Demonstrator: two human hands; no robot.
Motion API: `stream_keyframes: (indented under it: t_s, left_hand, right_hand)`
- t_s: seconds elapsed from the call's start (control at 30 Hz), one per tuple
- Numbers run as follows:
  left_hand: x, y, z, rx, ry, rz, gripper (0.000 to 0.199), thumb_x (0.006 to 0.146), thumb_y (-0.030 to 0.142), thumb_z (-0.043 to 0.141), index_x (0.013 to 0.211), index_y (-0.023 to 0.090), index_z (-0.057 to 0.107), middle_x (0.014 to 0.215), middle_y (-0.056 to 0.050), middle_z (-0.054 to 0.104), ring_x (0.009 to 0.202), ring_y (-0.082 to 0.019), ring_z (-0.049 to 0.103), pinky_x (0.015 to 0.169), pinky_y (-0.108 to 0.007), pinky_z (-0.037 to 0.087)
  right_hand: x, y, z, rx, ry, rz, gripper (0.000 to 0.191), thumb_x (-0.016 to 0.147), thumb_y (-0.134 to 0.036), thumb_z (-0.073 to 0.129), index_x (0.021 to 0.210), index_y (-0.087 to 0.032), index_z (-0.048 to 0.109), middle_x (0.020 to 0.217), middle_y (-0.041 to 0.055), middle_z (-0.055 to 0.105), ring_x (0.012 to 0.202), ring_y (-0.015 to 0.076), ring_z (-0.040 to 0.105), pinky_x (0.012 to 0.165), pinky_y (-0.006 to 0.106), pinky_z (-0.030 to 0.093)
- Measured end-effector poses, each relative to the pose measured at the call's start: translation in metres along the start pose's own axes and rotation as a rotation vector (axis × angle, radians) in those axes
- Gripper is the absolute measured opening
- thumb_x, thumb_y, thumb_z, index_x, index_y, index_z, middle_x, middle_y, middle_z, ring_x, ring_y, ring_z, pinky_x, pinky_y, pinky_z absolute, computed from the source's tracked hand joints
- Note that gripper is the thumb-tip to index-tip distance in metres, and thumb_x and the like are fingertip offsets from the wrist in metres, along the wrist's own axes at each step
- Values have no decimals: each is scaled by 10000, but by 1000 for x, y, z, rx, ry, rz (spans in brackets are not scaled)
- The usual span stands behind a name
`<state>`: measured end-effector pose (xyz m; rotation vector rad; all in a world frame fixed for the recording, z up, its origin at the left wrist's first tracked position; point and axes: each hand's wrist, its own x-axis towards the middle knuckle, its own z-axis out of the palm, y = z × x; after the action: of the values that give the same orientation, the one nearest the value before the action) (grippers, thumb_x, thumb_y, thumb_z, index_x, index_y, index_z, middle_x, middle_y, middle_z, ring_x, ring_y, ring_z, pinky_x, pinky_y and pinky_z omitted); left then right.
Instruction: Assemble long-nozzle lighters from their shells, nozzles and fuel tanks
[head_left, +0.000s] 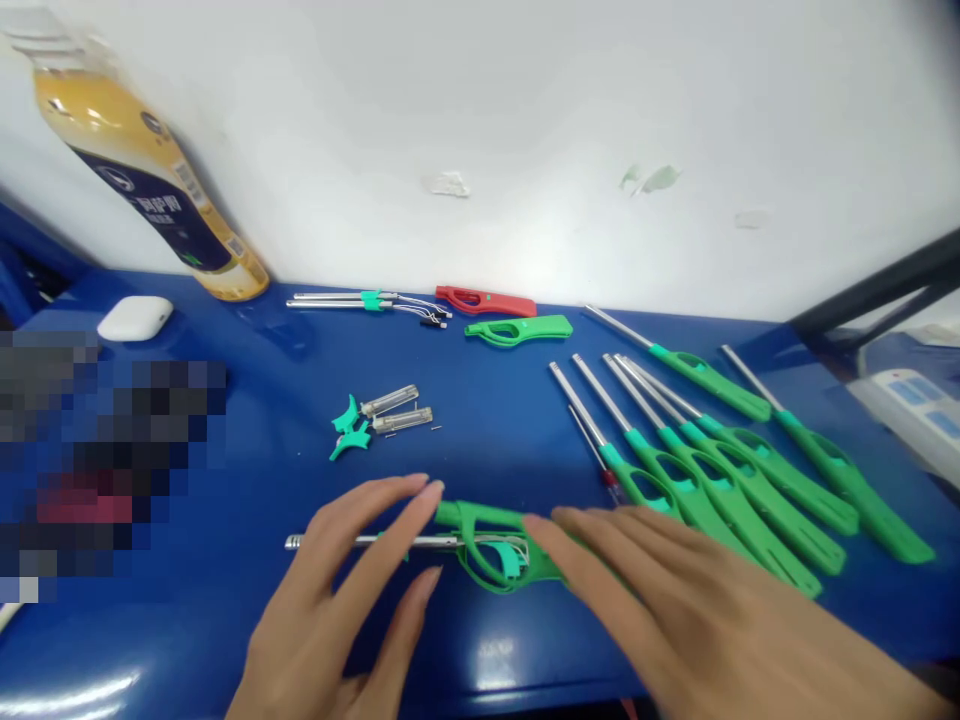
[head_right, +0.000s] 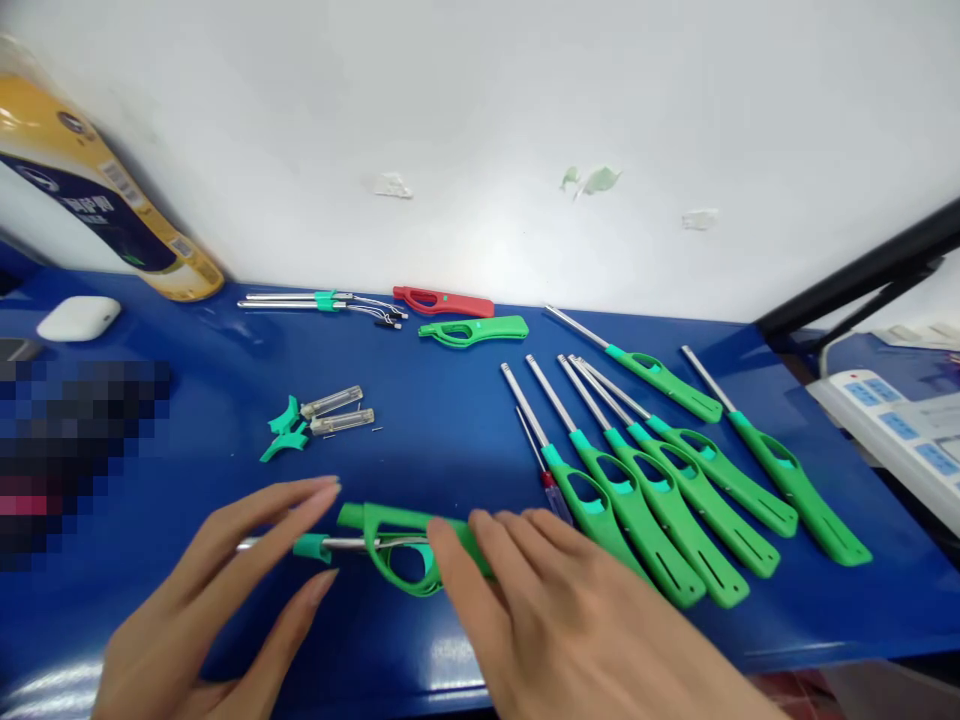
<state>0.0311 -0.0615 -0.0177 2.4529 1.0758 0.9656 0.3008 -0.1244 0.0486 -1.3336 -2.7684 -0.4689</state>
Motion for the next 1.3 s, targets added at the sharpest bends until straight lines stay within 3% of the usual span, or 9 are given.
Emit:
stream_keyframes:
  t_s: [0.1,0.2,0.37,0.53,0.87,1.1,1.3]
  left_hand:
    - [-3,-12,3,12,-134,133,474,1058,78,540,1517,193,534,1448,-55,628,1413,-204,511,1151,-350,433]
    - [-8,-19,9,34,-177,181,419,1062,55,533,1460,172,584,1357,-49,678,1377,-205,514,1138,-369,396]
    - [-12,-23,14,39,-180,203,413,1034,-37,479,1363,155,641,1252,-51,702,1317,-202,530,1100,-379,399]
    - [-11,-23,17,45,-194,217,535,960,-122,438,1366,160,646,1244,-59,701,1274,-209,542,1075,-394,407]
    - [-4,-19,13,83,-179,209,498,966,-80,454,1316,198,674,1163,-38,756,1143,-201,649,1001,-383,495]
    - [-12,-21,17,32,-241,185,522,982,-84,489,1400,194,630,1271,-57,699,1259,-207,564,1078,-403,422]
    - [-7,-18,18,21,-220,185,499,980,-95,480,1364,177,646,1209,-57,699,1218,-192,569,1044,-379,468]
  right_hand:
    - [0,-12,6,23,11,-2,474,1038,-106,335,1344,-152,694,1152,26,826,1016,164,776,871,313,585]
    - [3,-17,16,28,3,-16,455,986,-90,410,1316,-137,720,1138,34,828,979,177,775,874,335,573]
    - [2,-17,27,36,-40,-63,471,916,-78,463,1328,-69,692,1147,80,820,958,238,778,862,391,564]
    - [-2,-15,29,38,-34,-44,426,957,-103,455,1312,-77,688,1160,78,819,957,229,774,878,391,561]
    - [-4,-12,26,45,-28,-7,478,952,-46,383,1285,-116,719,1152,43,824,975,201,773,867,367,570]
    - [-6,-10,23,45,-27,8,491,925,-27,392,1253,-127,743,1149,32,827,983,191,777,872,345,578]
    - [-6,-10,30,88,-39,13,510,889,-28,432,1301,-107,721,1147,57,822,974,220,778,849,357,606]
